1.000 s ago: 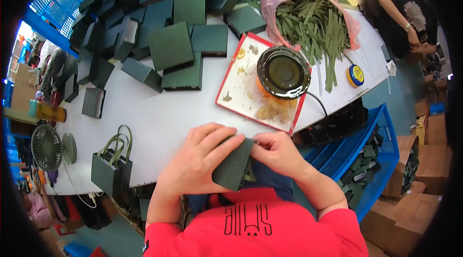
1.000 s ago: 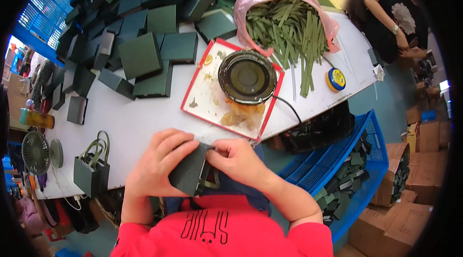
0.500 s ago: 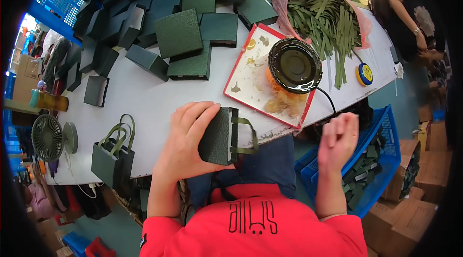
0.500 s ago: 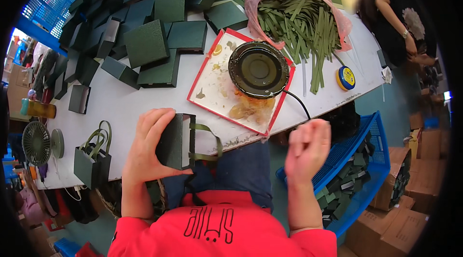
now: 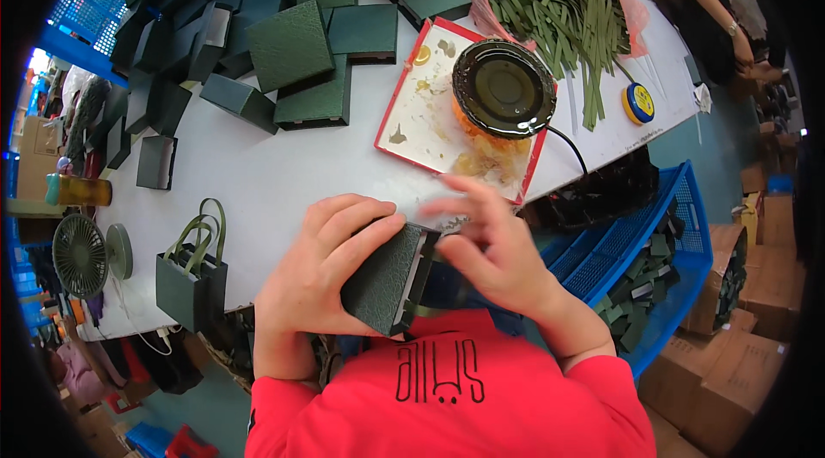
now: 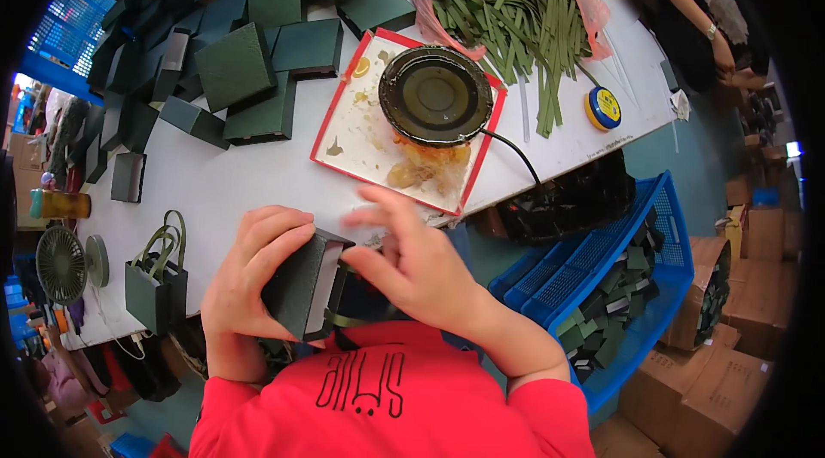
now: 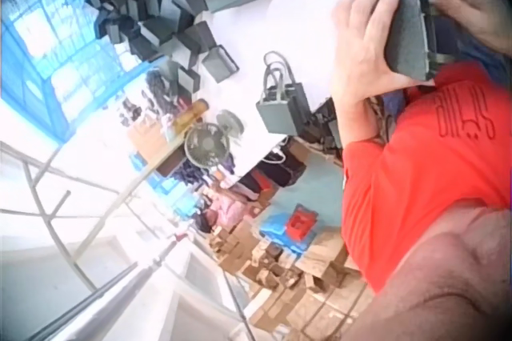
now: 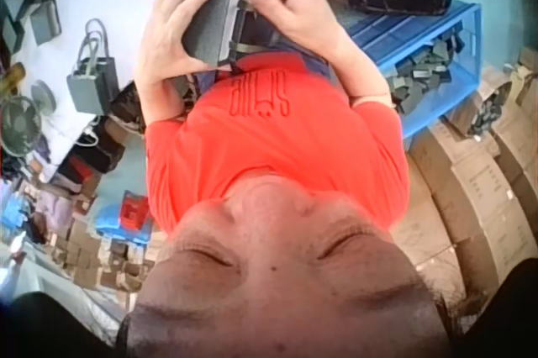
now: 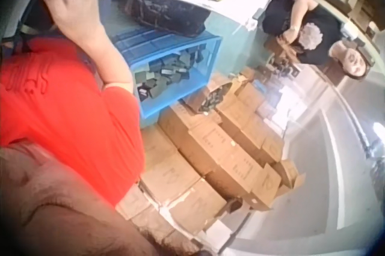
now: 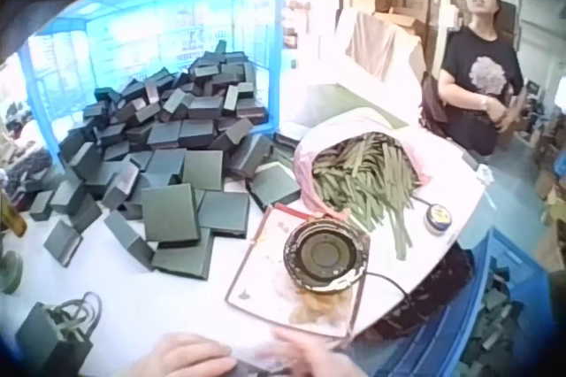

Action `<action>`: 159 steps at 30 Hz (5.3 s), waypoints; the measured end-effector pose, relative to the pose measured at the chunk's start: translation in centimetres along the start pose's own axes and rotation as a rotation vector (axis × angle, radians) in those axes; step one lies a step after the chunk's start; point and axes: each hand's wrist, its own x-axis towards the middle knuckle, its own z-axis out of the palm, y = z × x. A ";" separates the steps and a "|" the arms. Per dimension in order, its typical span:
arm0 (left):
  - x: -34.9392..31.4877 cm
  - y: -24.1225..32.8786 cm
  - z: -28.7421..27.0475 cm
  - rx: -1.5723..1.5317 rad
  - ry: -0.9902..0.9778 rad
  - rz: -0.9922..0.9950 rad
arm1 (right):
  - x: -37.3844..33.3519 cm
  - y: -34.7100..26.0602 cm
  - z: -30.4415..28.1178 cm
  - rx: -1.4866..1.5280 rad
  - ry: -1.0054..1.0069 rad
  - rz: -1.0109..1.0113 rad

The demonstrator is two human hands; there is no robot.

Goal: The person assembles small green boxes by threading green ribbons through side slots to create handles. They pick up a box, thread the ribbon, and pull it tight to secure the handle, repeating the process for multiple boxes on a white table.

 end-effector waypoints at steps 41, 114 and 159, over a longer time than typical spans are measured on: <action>-1.9 -2.2 -0.1 0.520 -0.090 -0.449 | 21.0 9.6 -22.7 -0.947 0.781 -0.102; 0.2 -2.2 0.6 0.019 0.071 -0.067 | -0.7 0.0 0.3 0.415 -0.212 0.347; 0.9 -1.4 0.8 0.074 0.200 -0.012 | -3.5 1.0 0.4 0.262 -0.356 0.242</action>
